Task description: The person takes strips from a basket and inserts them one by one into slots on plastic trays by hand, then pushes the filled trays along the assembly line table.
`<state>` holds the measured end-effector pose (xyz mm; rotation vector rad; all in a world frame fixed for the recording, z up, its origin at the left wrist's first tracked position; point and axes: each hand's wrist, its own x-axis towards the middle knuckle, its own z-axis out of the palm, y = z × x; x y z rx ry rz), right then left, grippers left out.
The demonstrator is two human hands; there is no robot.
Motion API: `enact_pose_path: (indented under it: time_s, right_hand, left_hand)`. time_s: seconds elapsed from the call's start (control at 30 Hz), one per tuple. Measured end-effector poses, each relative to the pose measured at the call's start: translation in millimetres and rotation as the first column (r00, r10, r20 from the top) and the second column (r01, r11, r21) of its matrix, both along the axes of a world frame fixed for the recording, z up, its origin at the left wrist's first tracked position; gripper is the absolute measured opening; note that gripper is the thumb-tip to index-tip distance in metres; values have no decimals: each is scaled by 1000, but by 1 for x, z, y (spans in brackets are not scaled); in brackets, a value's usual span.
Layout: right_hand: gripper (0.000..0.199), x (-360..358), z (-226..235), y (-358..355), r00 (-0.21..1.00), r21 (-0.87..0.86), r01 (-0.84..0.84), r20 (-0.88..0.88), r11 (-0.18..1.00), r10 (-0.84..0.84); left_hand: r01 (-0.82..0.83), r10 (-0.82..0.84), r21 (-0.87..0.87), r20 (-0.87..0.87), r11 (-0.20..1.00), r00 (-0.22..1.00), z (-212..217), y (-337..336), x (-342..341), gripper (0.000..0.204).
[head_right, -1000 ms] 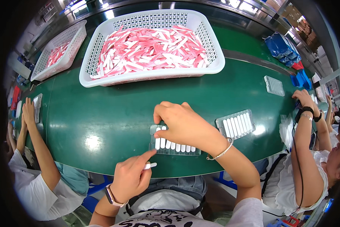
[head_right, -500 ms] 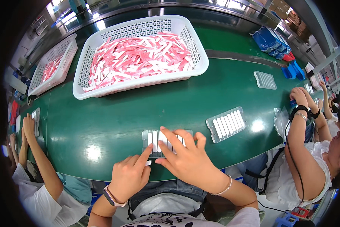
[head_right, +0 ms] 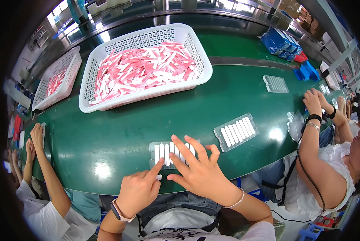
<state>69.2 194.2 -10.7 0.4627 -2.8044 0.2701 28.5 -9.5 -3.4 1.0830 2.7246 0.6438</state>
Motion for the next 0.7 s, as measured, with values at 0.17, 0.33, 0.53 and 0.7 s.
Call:
enact_pose_path:
  time_s: [0.17, 0.33, 0.53, 0.7]
  right_hand:
    - [53, 10, -4, -1, 999, -30, 8, 36, 1000, -7]
    - [53, 10, -2, 5, 998, -74, 24, 55, 997, -20]
    - [73, -4, 39, 86, 952, -8, 201, 236, 980, -194]
    - [76, 9, 22, 136, 896, 38, 250, 371, 968, -246]
  left_hand:
    - [39, -38, -17, 70, 999, 997, -4, -5, 2, 55]
    - [80, -93, 133, 96, 988, 991, -6, -10, -2, 58]
    - [-363, 191, 214, 560, 907, 806, 3, -24, -2, 51]
    - [-404, 38, 271, 790, 874, 612, -10, -32, -4, 42]
